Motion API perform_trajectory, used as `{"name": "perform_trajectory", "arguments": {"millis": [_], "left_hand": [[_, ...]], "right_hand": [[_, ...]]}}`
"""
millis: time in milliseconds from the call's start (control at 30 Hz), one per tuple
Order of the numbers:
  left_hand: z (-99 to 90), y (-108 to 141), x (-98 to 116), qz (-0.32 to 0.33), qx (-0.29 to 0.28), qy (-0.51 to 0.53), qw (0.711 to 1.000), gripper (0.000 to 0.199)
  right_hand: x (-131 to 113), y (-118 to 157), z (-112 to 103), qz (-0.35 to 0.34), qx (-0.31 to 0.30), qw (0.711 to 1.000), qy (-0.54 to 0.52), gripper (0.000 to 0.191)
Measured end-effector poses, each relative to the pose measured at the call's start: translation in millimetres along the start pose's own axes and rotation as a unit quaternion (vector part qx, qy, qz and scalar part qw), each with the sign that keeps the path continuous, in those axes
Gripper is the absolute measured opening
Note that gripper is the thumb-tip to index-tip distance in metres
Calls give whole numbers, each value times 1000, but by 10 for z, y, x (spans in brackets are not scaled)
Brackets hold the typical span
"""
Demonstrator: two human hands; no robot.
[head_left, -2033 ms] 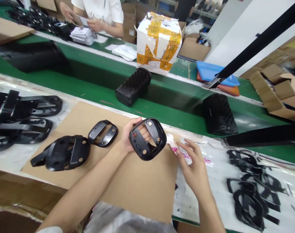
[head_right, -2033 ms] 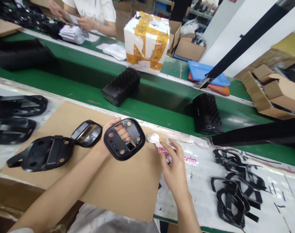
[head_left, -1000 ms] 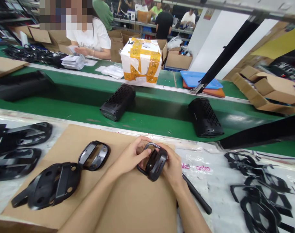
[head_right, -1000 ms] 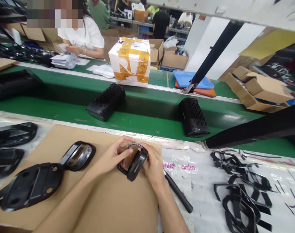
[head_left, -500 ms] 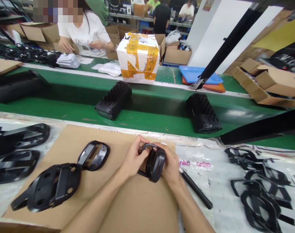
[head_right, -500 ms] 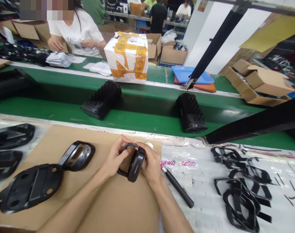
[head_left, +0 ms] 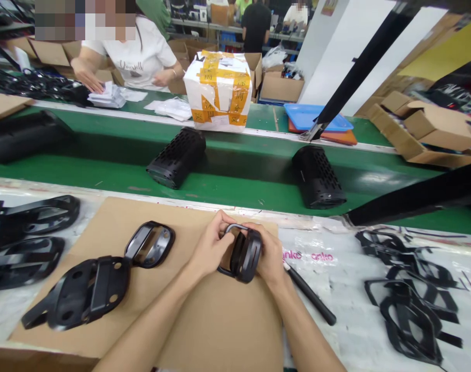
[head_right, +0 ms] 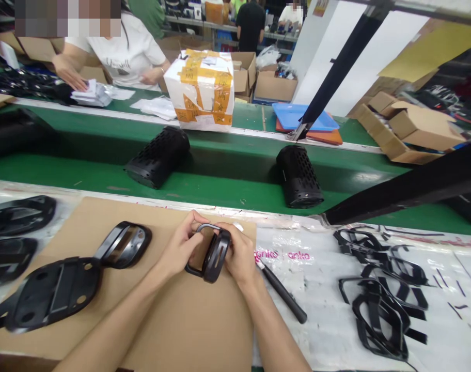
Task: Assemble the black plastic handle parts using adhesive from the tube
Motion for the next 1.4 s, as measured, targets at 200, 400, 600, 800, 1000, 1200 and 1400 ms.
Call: {"name": "perform_trajectory", "arguments": {"millis": [200,400,600,800,1000,1200,1400], "left_hand": [[-11,-14,8,30,-62,40,997,25],[75,-7,-102,23,-111,37,993,29],[61,-57,-135,12,-90,-11,996,13],[88,-79,-163,21,-69,-108,992,15],[121,-66,-168,30,-35,-150,988,23],[69,-68,-101,25,-50,-136,989,18],[-21,-102,-139,-48,-122,-32,991,22]], "right_hand": [[-24,16,27,-28,23,999,-10,18],[-32,37,11,-48,42,998,-13,15],[-16,49,25,-74,47,996,3,28],[28,60,38,-70,56,996,5,17],[37,61,38,-56,57,997,12,15],[23,53,53,-41,55,998,16,13],[-36,24,65,-34,55,998,18,13]]}}
Point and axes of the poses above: each hand's wrist, its own y-axis away from the middle knuckle, its own z-axis out of the palm, x = y × z, the point moved 2 cm from there along -y, towards the middle knuckle, and after that the axes turned 10 degrees about -z, right-handed, at the moved point
